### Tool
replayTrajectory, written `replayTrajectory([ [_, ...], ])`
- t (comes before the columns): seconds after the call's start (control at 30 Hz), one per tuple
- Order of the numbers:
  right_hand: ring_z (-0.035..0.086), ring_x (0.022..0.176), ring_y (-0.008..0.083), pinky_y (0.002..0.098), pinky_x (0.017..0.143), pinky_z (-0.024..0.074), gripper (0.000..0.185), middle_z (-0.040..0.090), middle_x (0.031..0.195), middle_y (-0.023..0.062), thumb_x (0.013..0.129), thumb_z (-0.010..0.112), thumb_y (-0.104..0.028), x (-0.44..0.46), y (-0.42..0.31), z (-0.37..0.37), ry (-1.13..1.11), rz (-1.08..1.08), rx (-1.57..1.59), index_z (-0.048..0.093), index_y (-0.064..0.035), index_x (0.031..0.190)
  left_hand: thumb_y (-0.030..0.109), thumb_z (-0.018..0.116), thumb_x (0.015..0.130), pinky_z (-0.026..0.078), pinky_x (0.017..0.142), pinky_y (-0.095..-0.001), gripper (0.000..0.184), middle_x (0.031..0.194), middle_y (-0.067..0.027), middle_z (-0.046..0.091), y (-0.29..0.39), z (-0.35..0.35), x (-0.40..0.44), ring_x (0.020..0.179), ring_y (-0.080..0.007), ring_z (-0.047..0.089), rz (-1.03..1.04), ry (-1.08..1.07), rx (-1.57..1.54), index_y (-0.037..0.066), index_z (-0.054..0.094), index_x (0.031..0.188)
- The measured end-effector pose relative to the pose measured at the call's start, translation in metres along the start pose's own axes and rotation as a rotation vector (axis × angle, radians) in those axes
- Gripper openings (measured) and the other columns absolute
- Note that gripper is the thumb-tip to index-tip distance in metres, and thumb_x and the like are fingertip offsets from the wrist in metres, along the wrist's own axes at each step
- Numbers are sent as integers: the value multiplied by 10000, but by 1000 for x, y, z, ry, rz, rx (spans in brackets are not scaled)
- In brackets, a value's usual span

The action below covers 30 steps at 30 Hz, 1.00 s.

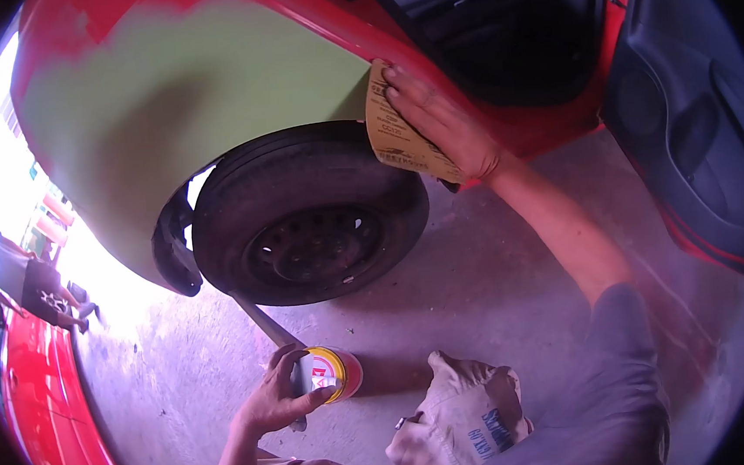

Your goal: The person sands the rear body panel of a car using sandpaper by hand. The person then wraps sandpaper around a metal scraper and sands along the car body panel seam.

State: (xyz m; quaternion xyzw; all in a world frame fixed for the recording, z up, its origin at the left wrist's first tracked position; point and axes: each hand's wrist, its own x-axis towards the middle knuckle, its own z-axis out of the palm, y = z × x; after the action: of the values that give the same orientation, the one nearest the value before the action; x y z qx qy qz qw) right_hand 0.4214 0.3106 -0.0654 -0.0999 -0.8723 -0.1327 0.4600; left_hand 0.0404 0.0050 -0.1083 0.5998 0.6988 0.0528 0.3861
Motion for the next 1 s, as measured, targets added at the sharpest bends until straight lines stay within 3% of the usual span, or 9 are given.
replayTrajectory([
  [0.17, 271, 1619, 440, 498, 1312, 269, 865, 274, 1743, 257, 923, 724, -132, 63, -7, -10, 52, -83, 155, 319, 8, 1674, 735, 814, 756, 535, 1144, -530, 1193, 1694, -226, 306, 6, -5, -1, 1520, -458, 425, -39, -80, -15, 72, 367, 1641],
  [0.27, 327, 1593, 443, 482, 1304, 280, 722, 318, 1730, 245, 956, 621, -41, 123, -21, -1, 143, -122, 127, 382, 36, 1634, 874, 760, 673, 474, 1199, -523, 1337, 1668, -297, 318, 11, -4, -2, 1498, -447, 465, -14, -66, -20, -34, 408, 1590],
  [0.37, 305, 1606, 426, 473, 1303, 283, 765, 302, 1738, 238, 933, 655, -93, 188, -27, 13, 187, -155, -76, 379, 27, 1637, 896, 739, 678, 457, 1209, -534, 1341, 1687, -303, 287, 7, -3, 5, 1525, -464, 421, 26, -77, -24, -39, 417, 1583],
  [0.43, 332, 1572, 478, 528, 1304, 282, 763, 373, 1656, 319, 980, 643, -186, 215, -39, 10, 231, -201, -298, 333, 79, 1624, 860, 736, 724, 443, 1221, -518, 1319, 1694, -293, 279, 7, -3, 9, 1533, -468, 406, 50, -92, 23, -40, 365, 1614],
  [0.57, 341, 1589, 419, 508, 1302, 290, 837, 342, 1700, 273, 861, 702, -125, 173, -50, 29, 100, 19, -496, 393, 26, 1624, 874, 708, 737, 407, 1245, -513, 1328, 1692, -295, 285, 9, -6, 2, 1544, -480, 381, 105, -92, 100, -46, 348, 1624],
  [0.7, 295, 1597, 487, 592, 1275, 292, 746, 303, 1709, 308, 979, 569, -246, 42, -38, 62, 56, 197, -635, 362, 85, 1614, 917, 732, 666, 411, 1236, -565, 1382, 1678, -333, 294, 3, -12, -10, 1542, -504, 369, 136, -38, 44, -78, 408, 1569],
  [0.8, 266, 1596, 527, 629, 1263, 290, 773, 267, 1709, 344, 998, 558, -291, 36, -31, 72, 81, 255, -628, 324, 96, 1625, 924, 724, 671, 415, 1230, -574, 1379, 1678, -341, 295, 8, -18, -15, 1540, -510, 370, 137, -46, 9, -69, 406, 1574],
  [0.93, 207, 1613, 530, 633, 1292, 224, 875, 257, 1705, 357, 917, 622, -298, 176, -54, 80, 362, 117, -348, 307, 104, 1627, 923, 728, 667, 443, 1211, -573, 1378, 1664, -336, 315, 9, -19, -19, 1528, -509, 388, 138, -62, 32, -64, 409, 1574],
  [1.0, 192, 1622, 512, 629, 1302, 198, 933, 264, 1705, 351, 865, 653, -316, 239, -64, 88, 302, 129, -426, 311, 95, 1630, 918, 735, 667, 454, 1203, -574, 1372, 1653, -334, 329, 7, -18, -18, 1521, -511, 396, 155, -68, 48, -64, 413, 1569],
])
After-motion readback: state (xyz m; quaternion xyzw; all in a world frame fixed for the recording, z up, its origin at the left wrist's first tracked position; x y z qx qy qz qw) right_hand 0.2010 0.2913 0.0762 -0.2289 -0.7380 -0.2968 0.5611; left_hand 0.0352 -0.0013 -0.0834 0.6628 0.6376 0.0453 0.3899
